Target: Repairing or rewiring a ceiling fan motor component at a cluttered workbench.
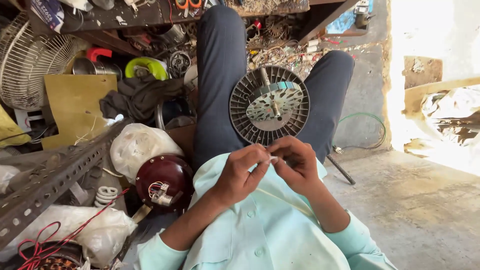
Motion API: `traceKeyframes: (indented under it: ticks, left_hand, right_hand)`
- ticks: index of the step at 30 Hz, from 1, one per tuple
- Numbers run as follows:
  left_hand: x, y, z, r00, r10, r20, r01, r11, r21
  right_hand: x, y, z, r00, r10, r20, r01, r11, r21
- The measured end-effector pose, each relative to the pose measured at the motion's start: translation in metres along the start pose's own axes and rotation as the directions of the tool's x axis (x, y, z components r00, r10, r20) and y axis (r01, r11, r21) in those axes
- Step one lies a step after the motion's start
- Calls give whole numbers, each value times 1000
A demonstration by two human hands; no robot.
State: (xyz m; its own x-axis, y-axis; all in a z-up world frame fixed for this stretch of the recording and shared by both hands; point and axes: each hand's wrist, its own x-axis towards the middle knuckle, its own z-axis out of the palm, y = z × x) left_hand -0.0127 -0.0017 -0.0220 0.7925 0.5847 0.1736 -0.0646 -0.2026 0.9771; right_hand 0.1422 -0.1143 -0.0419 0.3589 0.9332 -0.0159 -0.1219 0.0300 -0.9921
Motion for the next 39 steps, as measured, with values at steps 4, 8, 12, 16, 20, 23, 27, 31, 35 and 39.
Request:
traceKeyframes:
  ticks: [4,8,12,16,20,23,27,31,35,39]
  left_hand:
    - [3,-1,-1,997,74,28,-77,990,122]
    - [-1,-5,4,991,131,13,-130,964,231]
    - [-5,-11,5,992,108,-64,-97,983,158]
    - [0,0,3,982,163,-95,-142,970,196]
    - [-6,-6,9,983,122,-135,-101,983,155]
    - [-16,-17,9,973,128,-195,-105,987,125]
    - [-18,-30,21,968,-51,-247,12,987,-159]
    - [-11,-23,14,962,-224,-155,144,901,-409]
    - [-11,0,3,974,-2,-227,-8,999,-44]
    - [-15,-16,5,971,75,-227,-77,997,-1]
  right_hand:
    - [-3,7,-4,999,-42,14,44,986,-162]
    - [-5,17,-7,1000,-4,10,5,996,-91]
    - [0,14,0,988,153,11,-153,977,146]
    - [-2,19,-1,997,73,-25,-69,988,138]
    - [-11,33,-3,1000,-6,-21,9,991,137]
    - [-9,35,2,1000,21,-13,-18,984,178]
    - [4,16,7,996,90,-3,-90,996,0]
    - [3,28,2,999,-2,-41,-3,995,-103]
    - [-2,63,-12,998,53,-46,-46,991,126]
    - [10,59,-17,997,81,20,-82,994,75]
